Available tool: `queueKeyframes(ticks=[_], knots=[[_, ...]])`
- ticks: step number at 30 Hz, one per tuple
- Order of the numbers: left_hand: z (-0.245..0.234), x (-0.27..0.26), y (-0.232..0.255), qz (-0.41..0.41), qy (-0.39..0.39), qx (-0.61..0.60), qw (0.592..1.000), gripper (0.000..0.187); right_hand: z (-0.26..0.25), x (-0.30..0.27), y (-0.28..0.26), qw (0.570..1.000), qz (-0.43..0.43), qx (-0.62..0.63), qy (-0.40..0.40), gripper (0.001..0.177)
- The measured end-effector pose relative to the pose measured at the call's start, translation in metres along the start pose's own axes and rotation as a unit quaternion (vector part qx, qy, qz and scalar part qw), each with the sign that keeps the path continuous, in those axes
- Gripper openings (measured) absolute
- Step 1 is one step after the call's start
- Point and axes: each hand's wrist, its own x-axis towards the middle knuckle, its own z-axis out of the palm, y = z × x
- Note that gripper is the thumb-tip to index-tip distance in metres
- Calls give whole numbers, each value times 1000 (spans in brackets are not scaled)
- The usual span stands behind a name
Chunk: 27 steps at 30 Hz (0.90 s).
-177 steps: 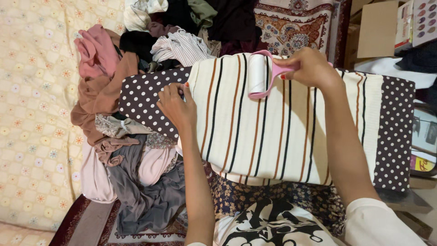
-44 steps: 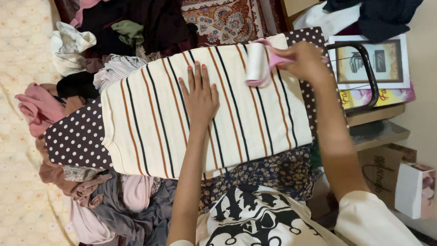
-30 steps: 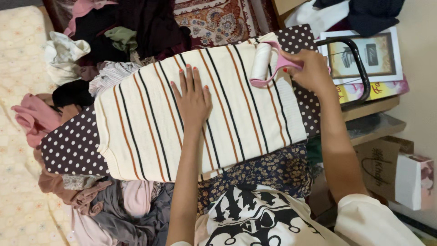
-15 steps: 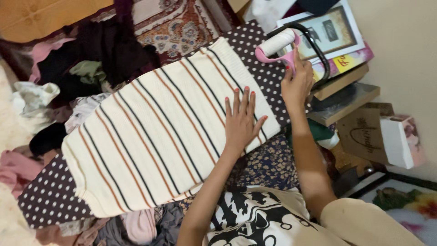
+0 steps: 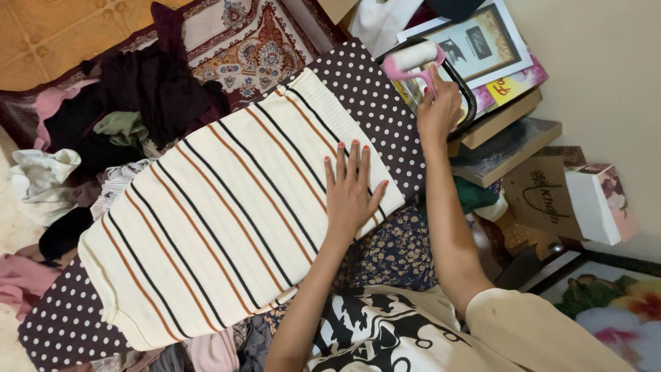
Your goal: The person uses a pink lint roller to remove lint from a striped sweater laid out on their lap. They roll the tool repeatedly over the fabric surface, then fold the sweater in half.
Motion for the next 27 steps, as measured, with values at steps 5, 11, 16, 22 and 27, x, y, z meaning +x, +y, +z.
queueKeyframes(ticks=[5,11,16,22,27], knots=[[-2,0,1,3,28,-33,999,67,2,2,11,999,-13,-25,-23,54],[6,-3,-1,-10,28,-41,999,22,-2,3,7,998,3,12,-64,58],[-2,-11,-5,2,39,-85,996,35,-26,-7,-25,999,-29,-20,-33,69],[-34,-49,-64,-129,34,-71,988,50,-36,-68,-97,980,-159,6,-117,71],[-79,-96,-157,-238,86,31,967,51,-20,-120,-158,931,-208,42,-298,85]])
